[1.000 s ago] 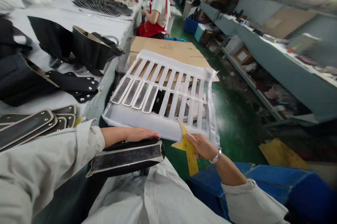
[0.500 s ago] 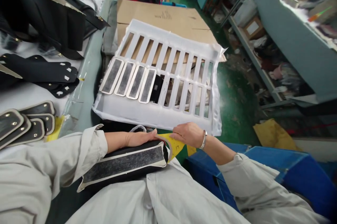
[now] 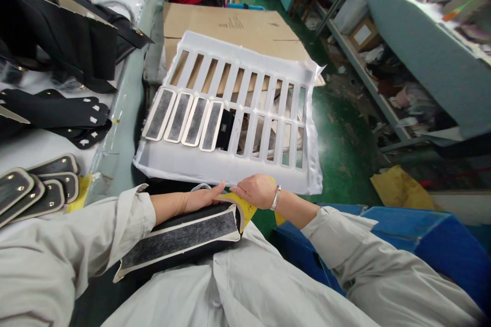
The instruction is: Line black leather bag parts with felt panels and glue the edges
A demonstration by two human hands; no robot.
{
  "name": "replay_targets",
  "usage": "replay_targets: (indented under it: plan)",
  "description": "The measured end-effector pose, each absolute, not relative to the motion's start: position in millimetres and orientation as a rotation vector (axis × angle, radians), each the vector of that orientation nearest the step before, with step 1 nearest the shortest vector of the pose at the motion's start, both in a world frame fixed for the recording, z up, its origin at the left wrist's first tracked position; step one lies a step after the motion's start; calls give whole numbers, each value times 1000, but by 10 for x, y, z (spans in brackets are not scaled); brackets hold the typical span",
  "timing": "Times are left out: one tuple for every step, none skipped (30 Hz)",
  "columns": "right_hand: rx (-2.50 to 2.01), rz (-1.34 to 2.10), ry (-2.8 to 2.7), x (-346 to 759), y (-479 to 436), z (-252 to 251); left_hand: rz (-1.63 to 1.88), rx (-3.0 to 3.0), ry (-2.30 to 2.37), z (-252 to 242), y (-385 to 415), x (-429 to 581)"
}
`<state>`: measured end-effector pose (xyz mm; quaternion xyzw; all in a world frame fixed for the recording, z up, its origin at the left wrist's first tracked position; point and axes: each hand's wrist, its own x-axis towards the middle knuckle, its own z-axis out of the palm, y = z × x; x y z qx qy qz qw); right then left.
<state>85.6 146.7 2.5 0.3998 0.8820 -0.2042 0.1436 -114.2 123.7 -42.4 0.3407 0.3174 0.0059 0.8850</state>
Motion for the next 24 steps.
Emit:
replay_targets:
  plan:
    - [1152, -598, 2529, 846, 1471, 15, 8, 705, 685, -434, 1236, -1140]
    - [1156, -605, 2517, 840, 1468, 6, -1, 704, 709, -444, 1236, -1139]
    - [1166, -610, 2508, 839, 1457, -2, -14, 706, 726, -455, 1238, -1137]
    - [1180, -615, 2498, 841, 1439, -7, -26, 712, 729, -465, 1240, -1134]
    - [1204, -617, 2487, 847, 1414, -10, -36, 727, 720, -471, 1244, -1131]
    - [1239, -618, 2474, 855, 1384, -12, -41, 749, 706, -473, 1249, -1127]
    - [1279, -619, 2459, 864, 1350, -12, -44, 774, 687, -472, 1254, -1123]
    - [1322, -619, 2441, 873, 1314, -11, -46, 796, 677, -468, 1258, -1119]
    - [1361, -619, 2426, 881, 1280, -10, -50, 810, 669, -461, 1262, -1114]
    - [1397, -617, 2418, 887, 1247, -10, -53, 813, 661, -453, 1263, -1109]
    - [1426, -610, 2419, 890, 1217, -9, -55, 798, 645, -444, 1262, -1103]
    - [1448, -600, 2430, 891, 1192, -7, -51, 771, 624, -436, 1259, -1097]
    - [1465, -590, 2444, 890, 1170, -5, -40, 739, 601, -429, 1254, -1090]
    - [1478, -580, 2458, 887, 1153, -1, -26, 711, 578, -424, 1248, -1083]
    - [1487, -575, 2466, 883, 1140, 5, -11, 693, 560, -419, 1242, -1077]
    - [1493, -574, 2467, 878, 1131, 11, 5, 686, 547, -416, 1238, -1071]
    - [1496, -576, 2465, 874, 1125, 20, 23, 689, 536, -412, 1234, -1065]
    - [1495, -576, 2463, 870, 1123, 29, 39, 696, 528, -408, 1233, -1059]
    - [1488, -574, 2463, 867, 1125, 38, 51, 703, 523, -403, 1232, -1054]
    - [1476, -571, 2463, 865, 1129, 48, 61, 709, 526, -397, 1232, -1049]
    - [1458, -568, 2464, 863, 1136, 57, 66, 712, 536, -391, 1232, -1046]
    - [1437, -567, 2463, 863, 1144, 65, 68, 712, 549, -386, 1232, -1043]
    - [1416, -567, 2461, 862, 1152, 73, 69, 710, 560, -382, 1231, -1043]
    - [1397, -569, 2456, 862, 1159, 79, 69, 706, 567, -380, 1228, -1044]
